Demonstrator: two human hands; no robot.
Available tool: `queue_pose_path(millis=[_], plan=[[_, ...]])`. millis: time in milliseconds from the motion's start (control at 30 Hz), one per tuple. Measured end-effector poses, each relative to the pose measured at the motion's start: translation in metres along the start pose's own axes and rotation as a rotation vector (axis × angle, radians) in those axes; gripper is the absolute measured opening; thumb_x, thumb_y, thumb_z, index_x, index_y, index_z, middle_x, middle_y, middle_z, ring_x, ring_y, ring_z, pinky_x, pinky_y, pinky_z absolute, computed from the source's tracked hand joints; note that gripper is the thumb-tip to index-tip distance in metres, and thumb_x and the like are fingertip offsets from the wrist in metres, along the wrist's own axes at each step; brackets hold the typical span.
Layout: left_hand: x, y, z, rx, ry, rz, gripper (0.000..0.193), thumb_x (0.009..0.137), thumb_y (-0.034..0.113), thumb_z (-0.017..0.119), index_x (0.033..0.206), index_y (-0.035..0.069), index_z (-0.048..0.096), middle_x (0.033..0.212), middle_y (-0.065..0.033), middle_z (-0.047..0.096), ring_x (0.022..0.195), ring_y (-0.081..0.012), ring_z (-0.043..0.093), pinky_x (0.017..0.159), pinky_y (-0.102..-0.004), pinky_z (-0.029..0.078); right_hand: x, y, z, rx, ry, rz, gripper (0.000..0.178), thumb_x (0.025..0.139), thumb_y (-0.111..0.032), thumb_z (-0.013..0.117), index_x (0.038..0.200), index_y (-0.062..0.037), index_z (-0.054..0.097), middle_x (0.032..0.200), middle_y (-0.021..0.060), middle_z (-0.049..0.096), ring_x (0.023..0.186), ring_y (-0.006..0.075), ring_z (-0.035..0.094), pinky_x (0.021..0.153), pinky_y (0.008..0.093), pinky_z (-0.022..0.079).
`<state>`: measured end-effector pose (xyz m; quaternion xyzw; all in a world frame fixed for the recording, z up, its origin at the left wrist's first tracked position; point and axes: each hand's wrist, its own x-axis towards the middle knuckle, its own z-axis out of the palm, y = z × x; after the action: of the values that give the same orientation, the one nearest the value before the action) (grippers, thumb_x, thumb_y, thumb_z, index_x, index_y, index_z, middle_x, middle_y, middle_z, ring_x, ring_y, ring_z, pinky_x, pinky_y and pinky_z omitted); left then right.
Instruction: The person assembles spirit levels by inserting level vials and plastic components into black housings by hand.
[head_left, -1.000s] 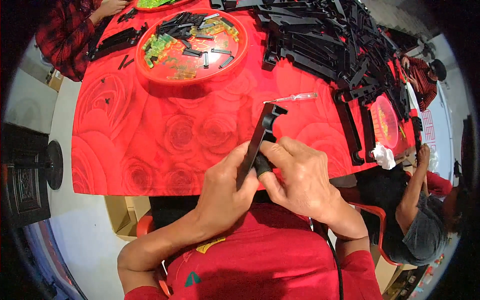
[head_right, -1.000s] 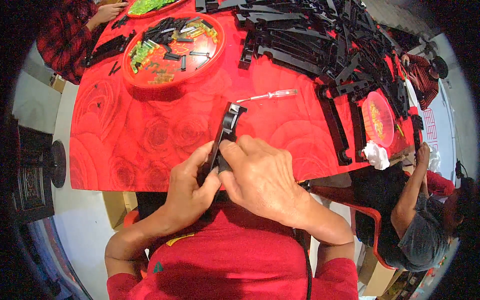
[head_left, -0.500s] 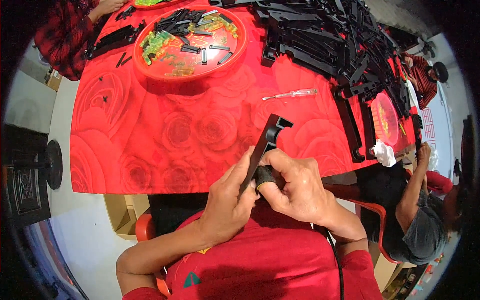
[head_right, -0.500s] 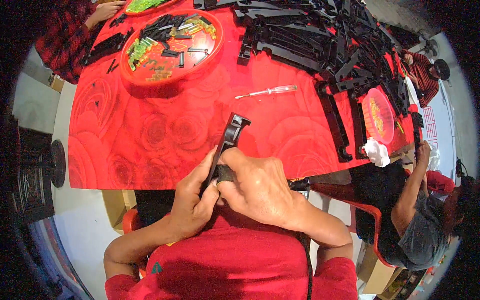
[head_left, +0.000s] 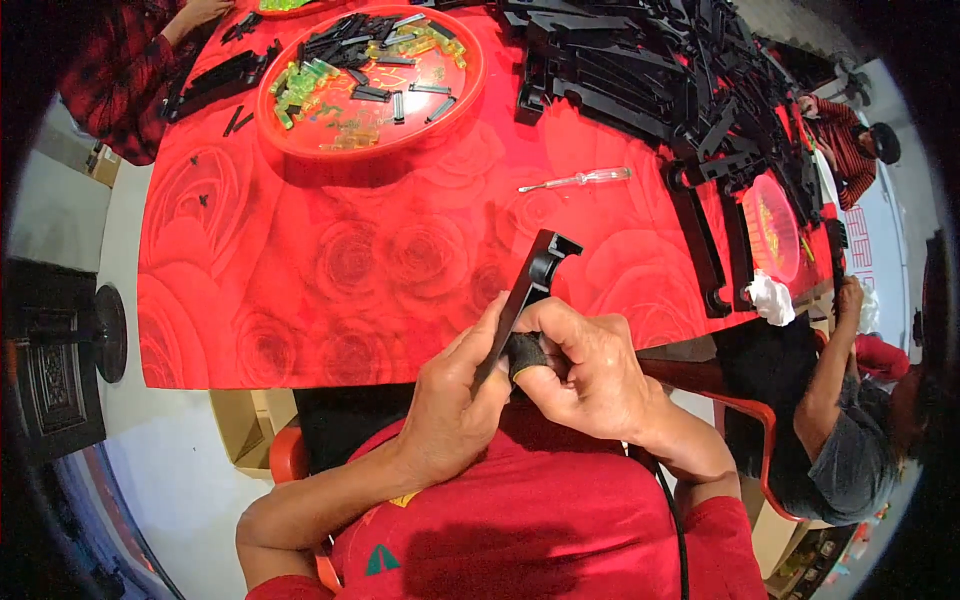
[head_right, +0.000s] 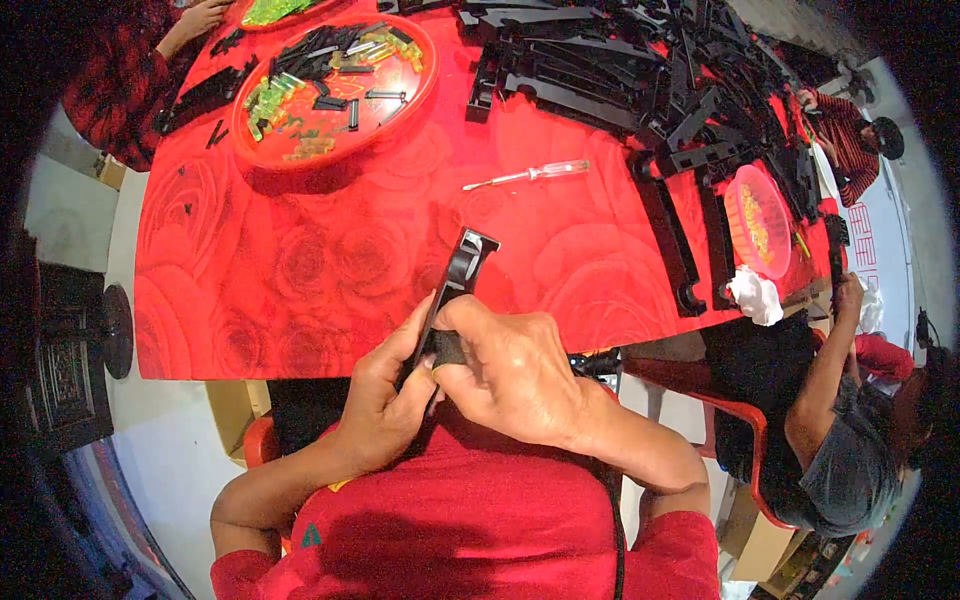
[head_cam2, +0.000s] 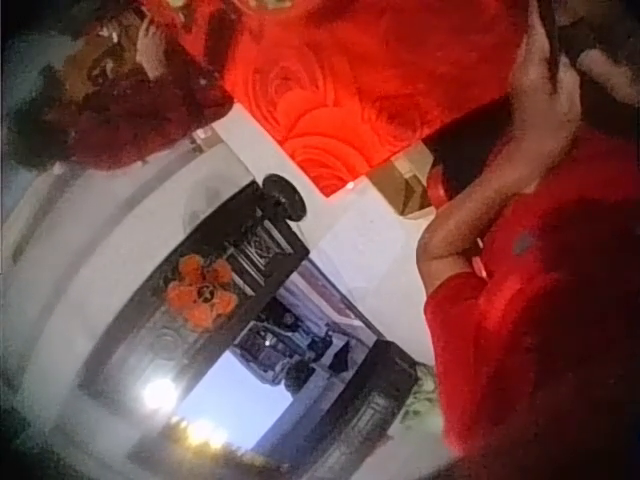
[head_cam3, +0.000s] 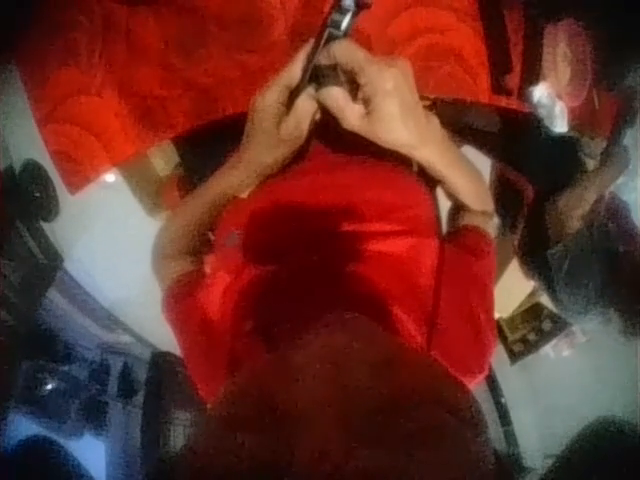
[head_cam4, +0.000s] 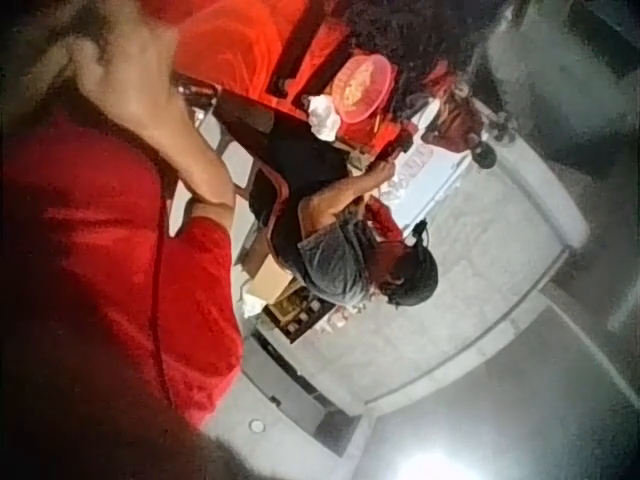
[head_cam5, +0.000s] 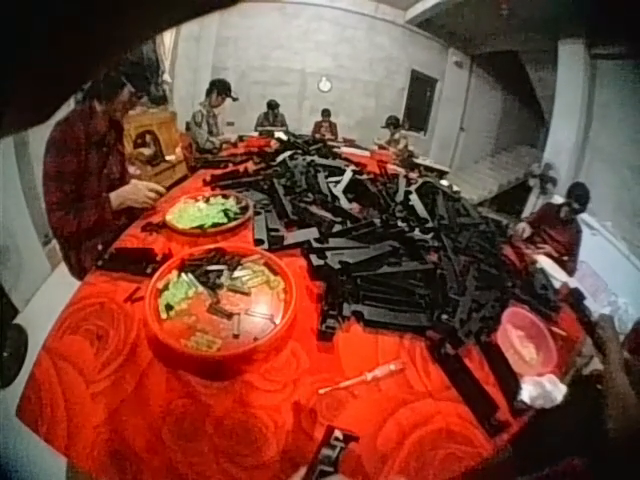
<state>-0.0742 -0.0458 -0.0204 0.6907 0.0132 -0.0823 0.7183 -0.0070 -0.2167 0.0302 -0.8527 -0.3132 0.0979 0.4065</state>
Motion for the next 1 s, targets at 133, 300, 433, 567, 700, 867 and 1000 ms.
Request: queue_pose_path(millis=[133,300,433,567,700,867,1000], plan=[[0.013,0.015,-0.012,-0.06,-0.075,-0.08,0.055,0.098,-0.001,0.05,0.152,-0.005,0.045,0.126,-0.027,0.065,0.117,-0.0301,0.068,0.099,-0.0364,0.051,0.004,-0.011,-0.021,-0.172,-0.064,-0.014,0.032,0.081,-0.007,0.073,0.11,-0.0023,0.062,0.069,0.0139,0.064,0.061,0.0345,0.069,0.055,0.0457,0.053],[0.021,0.037,-0.03,0.157,-0.246,-0.039,0.049,0.1,0.006,0.051,0.147,-0.005,0.049,0.113,-0.0288,0.067,0.106,-0.0376,0.07,0.093,-0.0409,0.052,0.029,-0.02,-0.061,-0.474,0.055,-0.331,0.041,0.073,-0.017,0.074,0.112,-0.0032,0.074,0.091,0.0132,0.068,0.081,0.0299,0.066,0.071,0.0412,0.053],[0.026,0.043,-0.038,0.259,-0.312,0.006,0.037,0.097,0.006,0.053,0.132,-0.006,0.056,0.096,-0.0297,0.064,0.093,-0.0458,0.067,0.081,-0.0479,0.052,0.052,-0.002,-0.066,-0.518,-0.085,-0.437,0.047,0.07,-0.022,0.073,0.112,-0.0021,0.073,0.1,0.0168,0.067,0.091,0.0353,0.065,0.083,0.0458,0.052],[0.033,0.043,-0.044,0.328,-0.334,0.123,0.03,0.094,0.005,0.054,0.122,-0.005,0.059,0.093,-0.0298,0.064,0.092,-0.047,0.067,0.078,-0.0483,0.052,0.054,0.011,-0.053,-0.332,-0.384,-0.254,0.025,0.075,-0.021,0.071,0.09,-0.0017,0.069,0.085,0.02,0.068,0.087,0.0409,0.066,0.075,0.0511,0.052],[0.042,0.046,-0.054,0.486,-0.368,0.231,0.024,0.092,0.008,0.061,0.113,-0.001,0.065,0.093,-0.026,0.065,0.087,-0.0447,0.065,0.077,-0.0472,0.052,0.047,0.017,-0.046,-0.229,-0.361,-0.098,0.025,0.078,-0.02,0.069,0.094,-0.0023,0.067,0.081,0.0214,0.068,0.081,0.0436,0.068,0.072,0.0543,0.051],[0.038,0.059,-0.059,0.826,-0.358,0.249,0.037,0.088,0.014,0.075,0.124,0.004,0.068,0.111,-0.0167,0.068,0.109,-0.0338,0.064,0.093,-0.0439,0.051,0.036,0.021,-0.043,-0.055,-0.321,0.022,0.025,0.077,-0.016,0.071,0.098,-0.0032,0.066,0.079,0.0144,0.065,0.071,0.0343,0.067,0.065,0.0423,0.052],[0.025,0.066,-0.071,0.809,-0.028,0.403,0.033,0.083,0.016,0.081,0.112,0.004,0.072,0.113,-0.0169,0.066,0.11,-0.034,0.063,0.094,-0.0419,0.051,0.027,0.026,-0.039,-0.024,-0.261,0.166,0.021,0.078,-0.01,0.069,0.096,-0.0008,0.064,0.071,0.0124,0.06,0.064,0.0261,0.062,0.061,0.039,0.048]])
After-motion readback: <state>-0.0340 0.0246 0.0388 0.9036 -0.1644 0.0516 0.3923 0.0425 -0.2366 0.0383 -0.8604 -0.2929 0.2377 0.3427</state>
